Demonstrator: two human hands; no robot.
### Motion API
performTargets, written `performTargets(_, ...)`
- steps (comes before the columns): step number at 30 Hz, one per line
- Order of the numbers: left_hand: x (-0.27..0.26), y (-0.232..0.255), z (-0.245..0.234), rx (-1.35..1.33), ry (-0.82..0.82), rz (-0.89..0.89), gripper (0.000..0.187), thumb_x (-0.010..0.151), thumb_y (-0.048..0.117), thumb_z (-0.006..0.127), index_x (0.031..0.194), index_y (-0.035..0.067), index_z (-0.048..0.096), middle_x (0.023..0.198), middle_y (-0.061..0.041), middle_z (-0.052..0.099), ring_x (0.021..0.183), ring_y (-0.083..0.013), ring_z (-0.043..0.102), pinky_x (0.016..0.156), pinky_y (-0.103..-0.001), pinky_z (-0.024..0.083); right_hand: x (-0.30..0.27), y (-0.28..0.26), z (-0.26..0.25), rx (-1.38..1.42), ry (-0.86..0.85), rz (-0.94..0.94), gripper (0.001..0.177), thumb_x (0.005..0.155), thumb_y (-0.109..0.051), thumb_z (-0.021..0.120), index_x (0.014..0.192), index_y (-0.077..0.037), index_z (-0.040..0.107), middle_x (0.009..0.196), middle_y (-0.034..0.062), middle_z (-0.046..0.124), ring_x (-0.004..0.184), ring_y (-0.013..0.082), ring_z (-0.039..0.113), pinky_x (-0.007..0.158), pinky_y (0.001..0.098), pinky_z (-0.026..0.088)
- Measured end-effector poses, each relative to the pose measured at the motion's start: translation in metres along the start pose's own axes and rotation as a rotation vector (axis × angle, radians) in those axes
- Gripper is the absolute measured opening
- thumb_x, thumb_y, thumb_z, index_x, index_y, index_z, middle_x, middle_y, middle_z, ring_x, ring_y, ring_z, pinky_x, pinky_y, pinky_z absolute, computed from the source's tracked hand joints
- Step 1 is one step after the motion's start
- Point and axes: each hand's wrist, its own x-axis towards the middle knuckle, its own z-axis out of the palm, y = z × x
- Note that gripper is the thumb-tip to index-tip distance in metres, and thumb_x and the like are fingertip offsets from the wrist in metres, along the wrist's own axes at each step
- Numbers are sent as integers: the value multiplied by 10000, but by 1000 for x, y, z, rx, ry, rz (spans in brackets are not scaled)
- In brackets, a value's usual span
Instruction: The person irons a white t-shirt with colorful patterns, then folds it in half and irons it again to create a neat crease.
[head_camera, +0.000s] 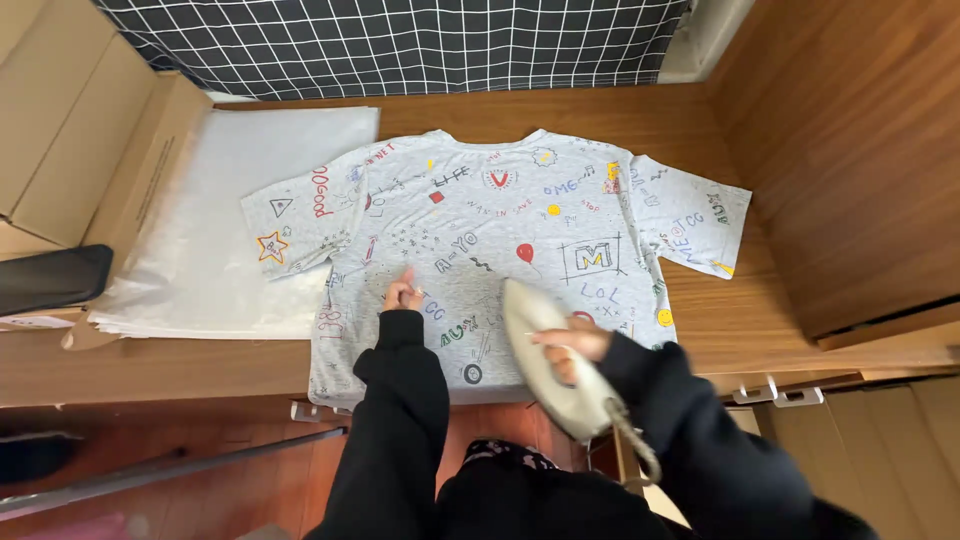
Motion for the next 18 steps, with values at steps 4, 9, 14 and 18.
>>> performTargets(4, -8, 12, 11, 200, 55, 159, 215, 746, 120, 678, 711, 160, 469, 1209, 67, 531, 1116, -63, 478, 892, -164, 409, 7, -14, 58, -31, -48, 31, 199, 803, -117, 645, 906, 10, 531, 504, 30, 342, 387, 140, 378, 337, 259, 323)
performTargets(9, -25, 46, 17, 564, 53, 302, 204, 834, 284, 598, 787, 115, 493, 1091, -12, 576, 1020, -179, 547, 865, -273, 445, 22, -15, 53, -35, -82, 73, 161, 836, -143, 613, 899, -24, 523, 505, -9, 312, 393, 90, 341, 356, 219, 325)
performTargets(14, -33, 74, 16, 530, 35, 305, 166, 841, 305, 567, 887, 146, 570, 1087, 22, 591, 982, -153, 555, 869, -278, 438, 43, -3, -47, 3, 26, 70, 165, 835, -173, 612, 911, -47, 537, 497, -14, 313, 373, 99, 356, 340, 225, 320)
performTargets(18, -43, 123, 25, 433, -41, -56, 437, 883, 549, 324, 1138, 315, 591, 872, 64, 675, 1239, -251, 344, 1063, -354, 190, 7, -28, -122, 82, -19, -29, 171, 873, -191, 491, 982, -71, 545, 464, -34, 325, 357, 116, 371, 344, 265, 351)
